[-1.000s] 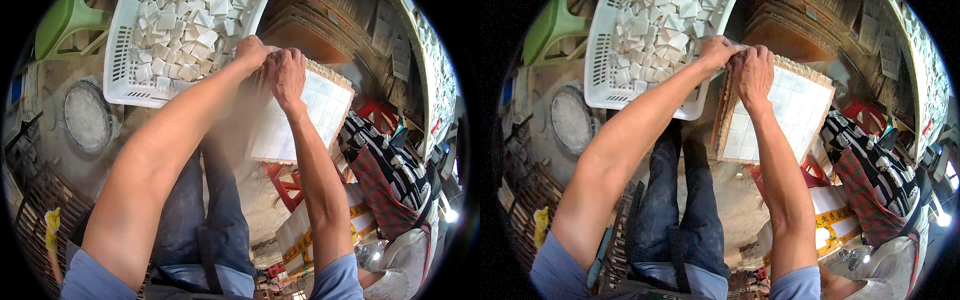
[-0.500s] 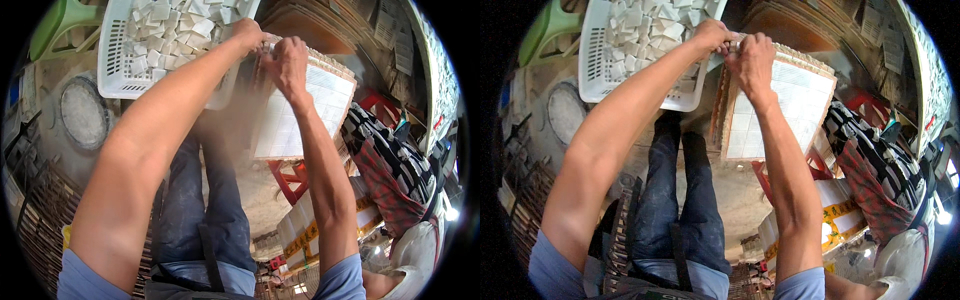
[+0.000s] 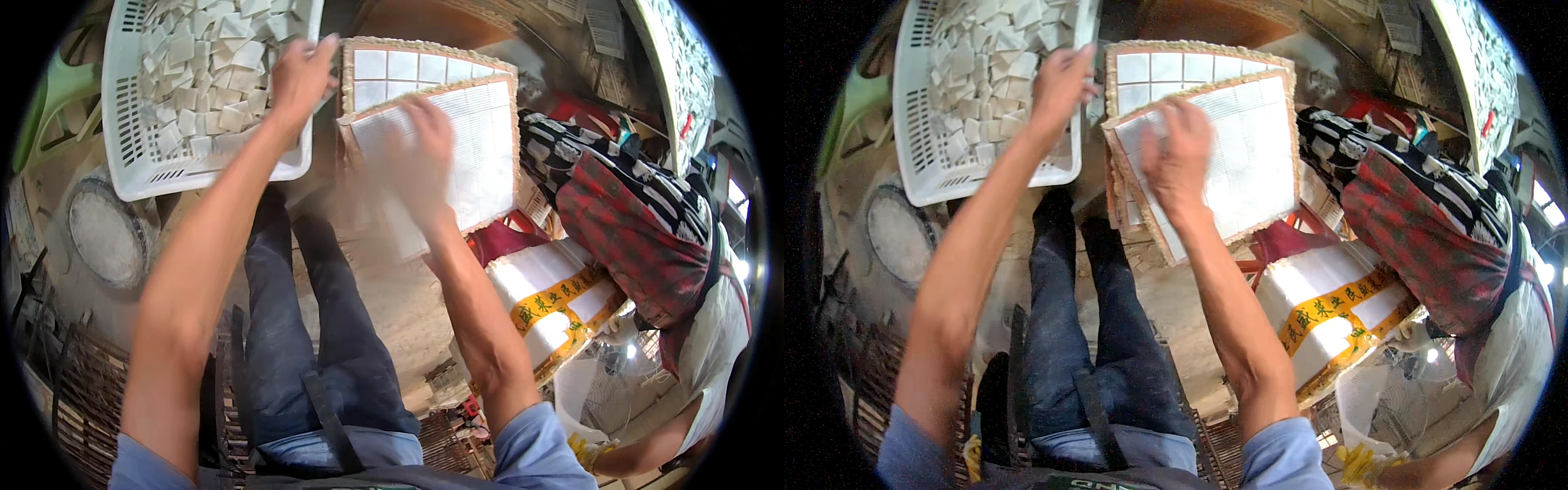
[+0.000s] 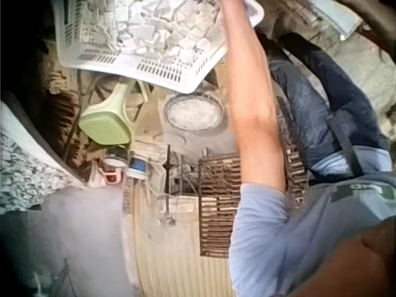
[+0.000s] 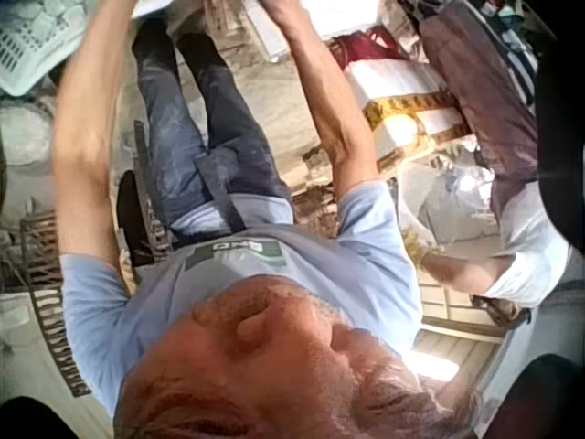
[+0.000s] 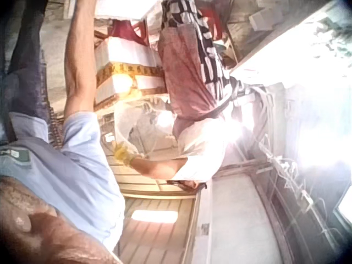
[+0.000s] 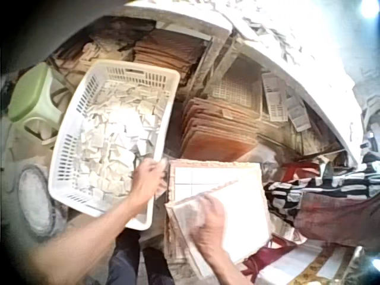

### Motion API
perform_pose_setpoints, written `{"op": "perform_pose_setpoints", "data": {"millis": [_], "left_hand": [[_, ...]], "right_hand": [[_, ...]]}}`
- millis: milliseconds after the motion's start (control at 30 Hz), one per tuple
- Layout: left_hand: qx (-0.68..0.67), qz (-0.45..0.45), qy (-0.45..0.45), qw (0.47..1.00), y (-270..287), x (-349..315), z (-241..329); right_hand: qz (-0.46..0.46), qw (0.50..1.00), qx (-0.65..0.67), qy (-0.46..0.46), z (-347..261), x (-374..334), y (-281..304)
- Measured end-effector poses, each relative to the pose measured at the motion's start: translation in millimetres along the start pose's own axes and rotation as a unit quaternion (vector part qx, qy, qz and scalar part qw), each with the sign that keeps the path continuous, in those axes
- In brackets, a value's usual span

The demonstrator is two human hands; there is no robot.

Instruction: The person repeatedly picks up square ceramic tiles from a table and places them onto a vertical drying rack. The tiles are handled one at a time and stacked in a vertical orientation.

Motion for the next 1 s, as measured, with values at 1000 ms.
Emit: {"op": "perform_pose_setpoints", "data": {"millis": [1000], "left_hand": [[-0.237,-0.018,0.418,0.877,-81,-343,1]], "right_hand": [[-0.064,0.818,0.106,-0.562,275,-41,191]]}}
Point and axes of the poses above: each hand's wrist, its own x-axis towards the middle knuckle, its own y-axis out of the back of the hand, z = x × y, the point moved 5 cm from there along x, towards the middle knuckle, and after that the axes turned 15 degrees about -y, right-handed, at the moved point
